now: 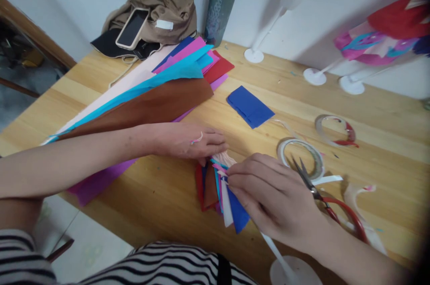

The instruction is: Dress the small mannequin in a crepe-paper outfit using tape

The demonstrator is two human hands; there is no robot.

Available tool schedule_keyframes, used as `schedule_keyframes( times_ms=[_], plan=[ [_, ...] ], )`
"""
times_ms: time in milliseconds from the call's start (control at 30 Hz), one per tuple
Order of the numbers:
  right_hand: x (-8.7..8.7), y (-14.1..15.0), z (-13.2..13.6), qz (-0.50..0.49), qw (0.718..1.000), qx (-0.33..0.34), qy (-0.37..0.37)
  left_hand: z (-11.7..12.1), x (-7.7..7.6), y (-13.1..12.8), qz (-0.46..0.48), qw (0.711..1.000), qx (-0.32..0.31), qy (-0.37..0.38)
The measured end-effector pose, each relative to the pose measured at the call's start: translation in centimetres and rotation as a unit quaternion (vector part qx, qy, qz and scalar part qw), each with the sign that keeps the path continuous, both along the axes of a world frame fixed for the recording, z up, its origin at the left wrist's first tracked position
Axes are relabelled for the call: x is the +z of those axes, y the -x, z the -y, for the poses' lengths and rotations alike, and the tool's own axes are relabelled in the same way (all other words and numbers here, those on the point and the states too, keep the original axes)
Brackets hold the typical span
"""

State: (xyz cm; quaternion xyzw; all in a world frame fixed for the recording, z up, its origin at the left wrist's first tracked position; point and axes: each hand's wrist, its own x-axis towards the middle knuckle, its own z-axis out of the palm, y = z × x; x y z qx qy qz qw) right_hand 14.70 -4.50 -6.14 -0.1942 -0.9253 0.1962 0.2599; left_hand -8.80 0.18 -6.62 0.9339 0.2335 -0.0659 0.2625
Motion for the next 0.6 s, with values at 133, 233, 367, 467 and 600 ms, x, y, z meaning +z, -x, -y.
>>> schedule_keyframes(
  times_ms=[133, 233, 367, 467, 600],
  plan=[
    [-0.03, 0.11, 0.41, 0.014, 1.000, 0.012, -0.023, 0.03, 0.02, 0.12, 0.008, 1.000, 0.010, 0.007],
    [-0.11, 0.13, 0.55, 0.014, 0.999, 0.016, -0.025, 0.03, -0.18, 0.38, 0.015, 0.999, 0.017, 0.023],
    [-0.10, -0.05, 0.60, 0.004, 1.000, 0.018, -0.017, -0.04, -0.56, 0.61, 0.024, 0.999, 0.006, 0.021],
    [-0.05, -0.20, 0.67, -0.007, 1.000, 0.011, 0.000, -0.05, -0.68, 0.58, 0.027, 1.000, -0.013, 0.001],
    [-0.06, -0.34, 0.91, 0.003, 1.000, 0.027, -0.012, -0.02, -0.59, 0.53, 0.027, 1.000, -0.016, -0.004]
  ],
)
